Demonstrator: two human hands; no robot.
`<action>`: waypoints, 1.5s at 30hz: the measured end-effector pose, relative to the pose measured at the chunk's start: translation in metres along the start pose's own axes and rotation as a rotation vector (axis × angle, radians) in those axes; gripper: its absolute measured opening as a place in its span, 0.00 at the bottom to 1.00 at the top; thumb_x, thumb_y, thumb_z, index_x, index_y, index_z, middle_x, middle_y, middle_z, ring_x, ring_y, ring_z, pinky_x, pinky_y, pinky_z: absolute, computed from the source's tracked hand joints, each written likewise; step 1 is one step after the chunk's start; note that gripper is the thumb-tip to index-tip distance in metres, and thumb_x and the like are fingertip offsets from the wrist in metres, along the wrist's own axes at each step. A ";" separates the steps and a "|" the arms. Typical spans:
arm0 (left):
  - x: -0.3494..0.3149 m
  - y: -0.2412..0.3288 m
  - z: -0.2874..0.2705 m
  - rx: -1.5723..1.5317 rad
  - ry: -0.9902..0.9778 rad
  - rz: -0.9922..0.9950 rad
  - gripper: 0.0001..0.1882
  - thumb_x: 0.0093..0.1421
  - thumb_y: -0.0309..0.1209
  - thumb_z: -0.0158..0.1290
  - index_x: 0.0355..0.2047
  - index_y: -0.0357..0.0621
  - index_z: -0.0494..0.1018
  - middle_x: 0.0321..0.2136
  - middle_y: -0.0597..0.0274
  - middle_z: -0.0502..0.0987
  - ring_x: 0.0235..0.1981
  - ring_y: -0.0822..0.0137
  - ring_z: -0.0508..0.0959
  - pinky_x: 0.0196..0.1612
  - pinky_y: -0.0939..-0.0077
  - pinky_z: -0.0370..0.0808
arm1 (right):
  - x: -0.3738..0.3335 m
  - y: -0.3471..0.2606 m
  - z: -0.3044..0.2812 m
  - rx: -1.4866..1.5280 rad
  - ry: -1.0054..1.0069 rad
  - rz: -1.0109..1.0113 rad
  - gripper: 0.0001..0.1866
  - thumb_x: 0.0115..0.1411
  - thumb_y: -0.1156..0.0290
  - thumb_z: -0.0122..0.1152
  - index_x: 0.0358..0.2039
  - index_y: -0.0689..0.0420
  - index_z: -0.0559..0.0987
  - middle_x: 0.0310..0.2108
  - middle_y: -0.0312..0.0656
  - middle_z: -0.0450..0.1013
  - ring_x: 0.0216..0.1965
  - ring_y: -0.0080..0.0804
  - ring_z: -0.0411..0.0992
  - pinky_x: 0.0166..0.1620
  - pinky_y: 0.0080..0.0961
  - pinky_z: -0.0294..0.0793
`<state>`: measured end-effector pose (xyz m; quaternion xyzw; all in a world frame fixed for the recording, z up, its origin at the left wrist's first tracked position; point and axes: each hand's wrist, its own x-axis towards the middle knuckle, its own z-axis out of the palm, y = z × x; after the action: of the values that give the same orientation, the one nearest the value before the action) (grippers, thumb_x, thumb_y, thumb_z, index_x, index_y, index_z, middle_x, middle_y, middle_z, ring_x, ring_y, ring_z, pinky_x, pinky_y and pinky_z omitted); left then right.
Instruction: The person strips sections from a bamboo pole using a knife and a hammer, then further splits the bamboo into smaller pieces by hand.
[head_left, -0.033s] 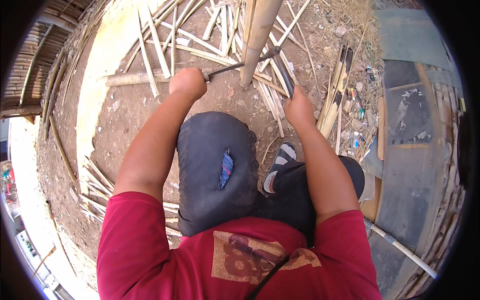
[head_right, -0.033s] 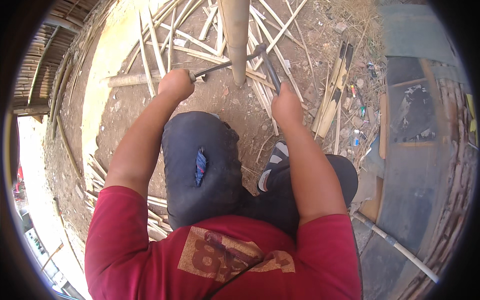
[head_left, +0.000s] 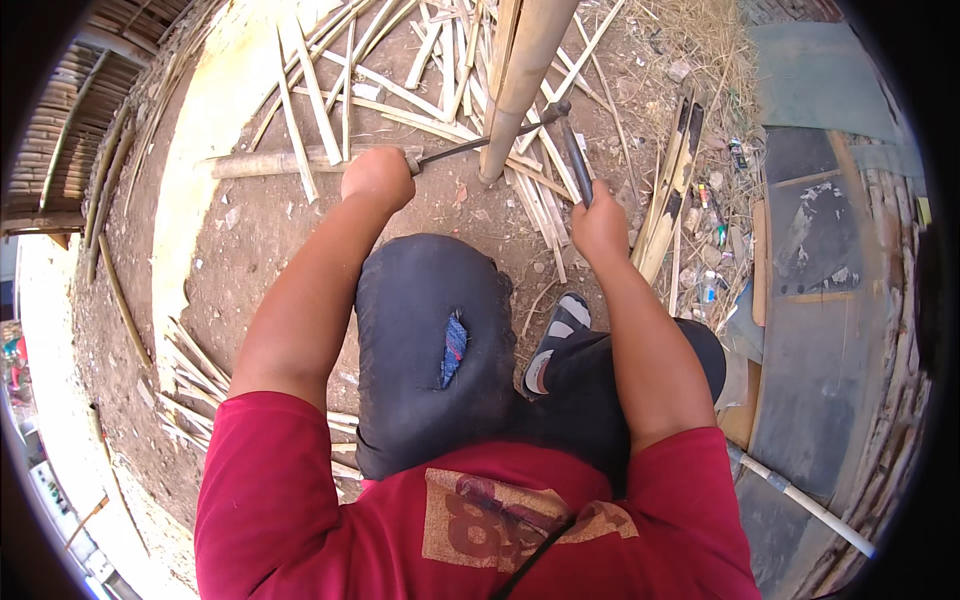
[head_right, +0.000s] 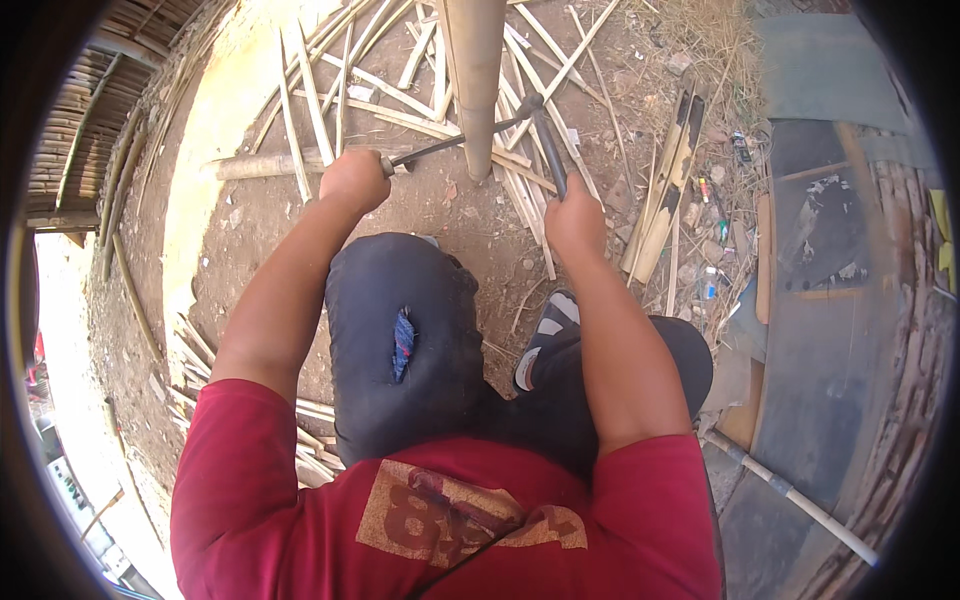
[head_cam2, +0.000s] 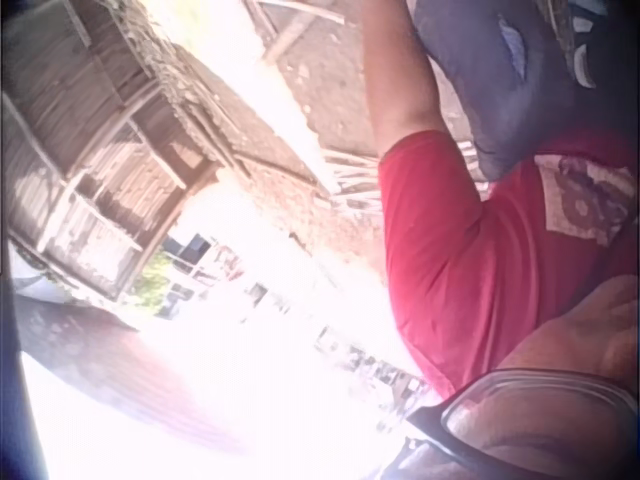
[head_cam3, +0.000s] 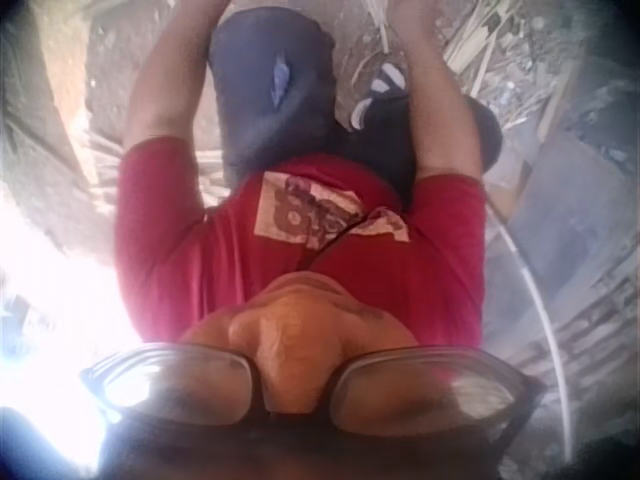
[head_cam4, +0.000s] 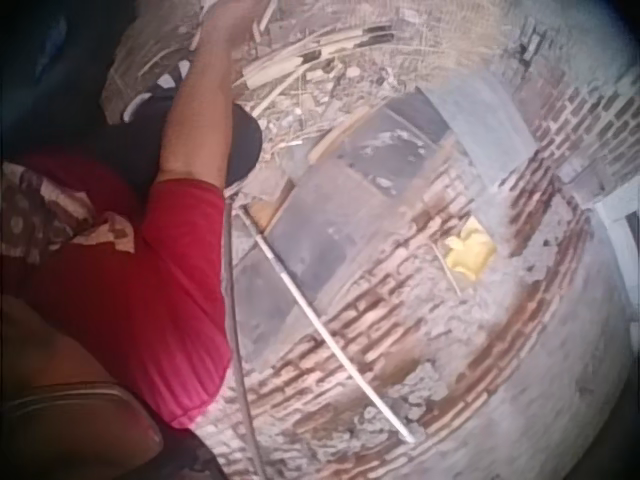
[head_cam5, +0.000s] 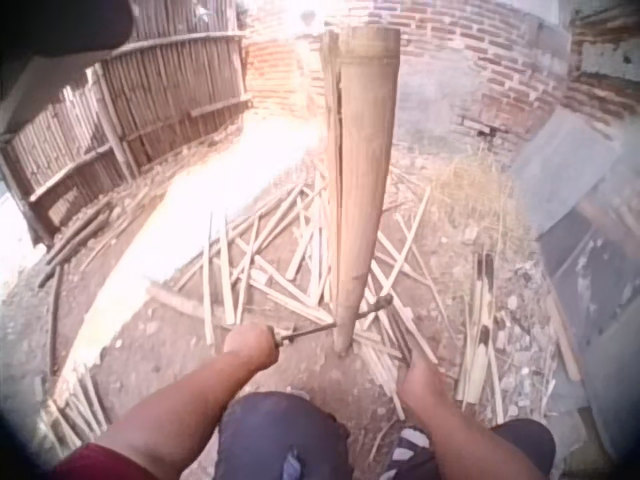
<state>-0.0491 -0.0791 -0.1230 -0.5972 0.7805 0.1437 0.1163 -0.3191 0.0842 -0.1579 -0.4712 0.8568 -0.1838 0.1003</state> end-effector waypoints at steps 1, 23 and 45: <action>-0.007 -0.001 0.003 0.009 -0.018 -0.019 0.16 0.60 0.29 0.53 0.48 0.43 0.82 0.48 0.47 0.83 0.50 0.49 0.83 0.53 0.58 0.80 | 0.001 -0.009 -0.010 0.073 0.034 0.009 0.12 0.63 0.70 0.58 0.46 0.60 0.74 0.32 0.60 0.79 0.35 0.60 0.80 0.38 0.51 0.76; 0.005 -0.008 0.011 0.007 -0.016 -0.014 0.15 0.61 0.33 0.54 0.46 0.45 0.81 0.44 0.47 0.84 0.47 0.49 0.84 0.51 0.55 0.80 | -0.009 -0.001 0.011 0.042 -0.054 0.095 0.15 0.63 0.69 0.59 0.49 0.59 0.74 0.35 0.60 0.80 0.39 0.62 0.80 0.41 0.53 0.78; 0.010 -0.013 0.011 0.018 -0.025 -0.021 0.14 0.61 0.33 0.55 0.44 0.45 0.82 0.43 0.47 0.84 0.47 0.48 0.84 0.51 0.56 0.81 | -0.013 -0.005 0.020 0.050 -0.086 0.060 0.11 0.63 0.71 0.57 0.44 0.62 0.72 0.32 0.61 0.78 0.37 0.64 0.78 0.41 0.55 0.76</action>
<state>-0.0389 -0.0877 -0.1376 -0.6027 0.7738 0.1429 0.1327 -0.3015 0.0883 -0.1737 -0.4499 0.8606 -0.1819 0.1544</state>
